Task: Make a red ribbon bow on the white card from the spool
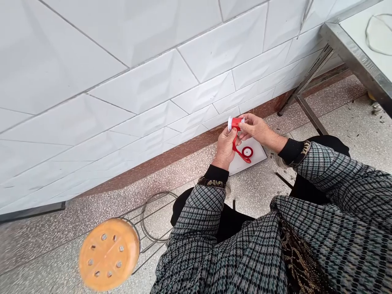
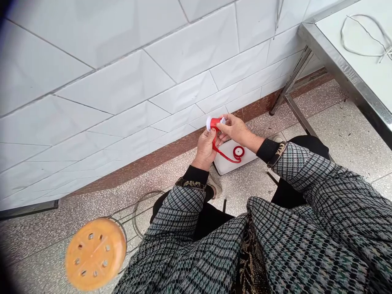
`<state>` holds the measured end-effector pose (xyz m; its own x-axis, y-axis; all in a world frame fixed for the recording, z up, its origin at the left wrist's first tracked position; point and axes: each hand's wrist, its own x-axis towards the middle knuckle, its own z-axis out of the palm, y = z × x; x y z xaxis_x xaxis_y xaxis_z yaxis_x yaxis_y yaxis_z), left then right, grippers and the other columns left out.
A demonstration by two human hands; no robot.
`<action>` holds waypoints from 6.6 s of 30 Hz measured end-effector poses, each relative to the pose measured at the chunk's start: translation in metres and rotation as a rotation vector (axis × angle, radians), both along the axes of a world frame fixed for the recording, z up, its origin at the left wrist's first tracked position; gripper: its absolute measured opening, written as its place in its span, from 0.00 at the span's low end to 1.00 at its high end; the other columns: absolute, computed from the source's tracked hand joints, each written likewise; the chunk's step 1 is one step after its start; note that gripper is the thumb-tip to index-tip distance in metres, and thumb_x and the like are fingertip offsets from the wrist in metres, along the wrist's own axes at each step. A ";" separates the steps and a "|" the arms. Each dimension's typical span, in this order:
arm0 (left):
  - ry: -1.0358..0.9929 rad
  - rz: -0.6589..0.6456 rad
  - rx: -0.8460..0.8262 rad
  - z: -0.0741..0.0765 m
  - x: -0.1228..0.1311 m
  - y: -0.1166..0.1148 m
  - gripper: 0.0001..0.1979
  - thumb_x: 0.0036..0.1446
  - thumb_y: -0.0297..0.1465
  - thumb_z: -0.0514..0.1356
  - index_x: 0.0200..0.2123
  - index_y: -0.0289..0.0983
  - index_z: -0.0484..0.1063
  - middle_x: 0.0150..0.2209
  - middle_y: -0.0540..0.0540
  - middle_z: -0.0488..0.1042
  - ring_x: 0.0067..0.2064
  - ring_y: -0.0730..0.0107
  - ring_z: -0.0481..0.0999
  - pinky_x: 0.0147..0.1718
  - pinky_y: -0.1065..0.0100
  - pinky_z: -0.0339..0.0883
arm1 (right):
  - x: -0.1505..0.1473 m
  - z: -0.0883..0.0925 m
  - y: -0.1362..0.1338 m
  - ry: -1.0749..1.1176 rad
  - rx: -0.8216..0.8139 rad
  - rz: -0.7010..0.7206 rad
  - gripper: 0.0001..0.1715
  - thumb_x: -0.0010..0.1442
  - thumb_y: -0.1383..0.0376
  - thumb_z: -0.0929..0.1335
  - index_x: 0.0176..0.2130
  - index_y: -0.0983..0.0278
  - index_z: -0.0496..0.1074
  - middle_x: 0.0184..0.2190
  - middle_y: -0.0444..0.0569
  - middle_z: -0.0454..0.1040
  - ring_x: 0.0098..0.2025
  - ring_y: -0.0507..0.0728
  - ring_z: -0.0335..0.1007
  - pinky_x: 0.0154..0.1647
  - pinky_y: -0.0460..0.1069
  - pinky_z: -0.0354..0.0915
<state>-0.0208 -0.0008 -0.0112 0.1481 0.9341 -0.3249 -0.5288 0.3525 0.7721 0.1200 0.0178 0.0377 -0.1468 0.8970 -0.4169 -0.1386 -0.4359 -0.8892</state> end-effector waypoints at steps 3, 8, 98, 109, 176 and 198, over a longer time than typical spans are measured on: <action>0.031 -0.019 -0.023 0.000 -0.001 -0.001 0.26 0.45 0.48 0.79 0.30 0.37 0.71 0.17 0.59 0.62 0.18 0.83 0.58 0.19 0.74 0.56 | 0.000 0.005 0.003 0.028 -0.046 -0.025 0.11 0.67 0.69 0.74 0.44 0.63 0.69 0.27 0.39 0.75 0.21 0.49 0.76 0.21 0.41 0.73; 0.123 -0.036 -0.083 0.004 -0.002 -0.004 0.27 0.47 0.48 0.78 0.25 0.37 0.67 0.16 0.58 0.61 0.17 0.83 0.57 0.18 0.74 0.55 | 0.004 0.010 0.009 0.000 -0.054 -0.115 0.07 0.71 0.72 0.71 0.43 0.63 0.68 0.27 0.40 0.76 0.20 0.48 0.74 0.20 0.40 0.71; 0.051 -0.210 0.052 0.000 -0.015 -0.001 0.35 0.38 0.45 0.82 0.46 0.40 0.74 0.21 0.59 0.68 0.16 0.85 0.54 0.16 0.74 0.47 | 0.015 0.011 0.009 0.396 -0.565 0.246 0.26 0.79 0.50 0.60 0.38 0.64 0.71 0.19 0.45 0.71 0.14 0.47 0.61 0.13 0.37 0.65; 0.051 -0.077 -0.007 -0.001 -0.004 -0.003 0.31 0.42 0.51 0.79 0.36 0.38 0.69 0.19 0.60 0.62 0.16 0.83 0.58 0.16 0.74 0.53 | 0.005 0.018 -0.006 0.103 -0.071 0.040 0.10 0.70 0.70 0.73 0.43 0.61 0.67 0.30 0.41 0.76 0.26 0.50 0.77 0.26 0.43 0.77; 0.316 -0.126 0.050 0.005 -0.004 -0.005 0.28 0.43 0.54 0.76 0.25 0.35 0.73 0.17 0.55 0.65 0.19 0.82 0.58 0.20 0.72 0.50 | 0.009 0.001 0.003 0.225 -0.184 -0.027 0.16 0.78 0.71 0.62 0.36 0.67 0.71 0.21 0.45 0.74 0.19 0.48 0.70 0.18 0.39 0.64; 0.270 -0.123 0.063 -0.002 -0.009 -0.002 0.37 0.48 0.42 0.75 0.60 0.35 0.73 0.21 0.58 0.70 0.17 0.81 0.59 0.18 0.72 0.51 | 0.011 0.011 0.008 0.354 -0.416 -0.064 0.16 0.79 0.69 0.59 0.38 0.65 0.68 0.20 0.44 0.70 0.15 0.48 0.63 0.12 0.38 0.61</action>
<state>-0.0300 -0.0024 -0.0129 0.1776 0.9341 -0.3097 -0.2580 0.3479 0.9014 0.1305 0.0254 0.0482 -0.2931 0.6785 -0.6736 -0.4356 -0.7220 -0.5376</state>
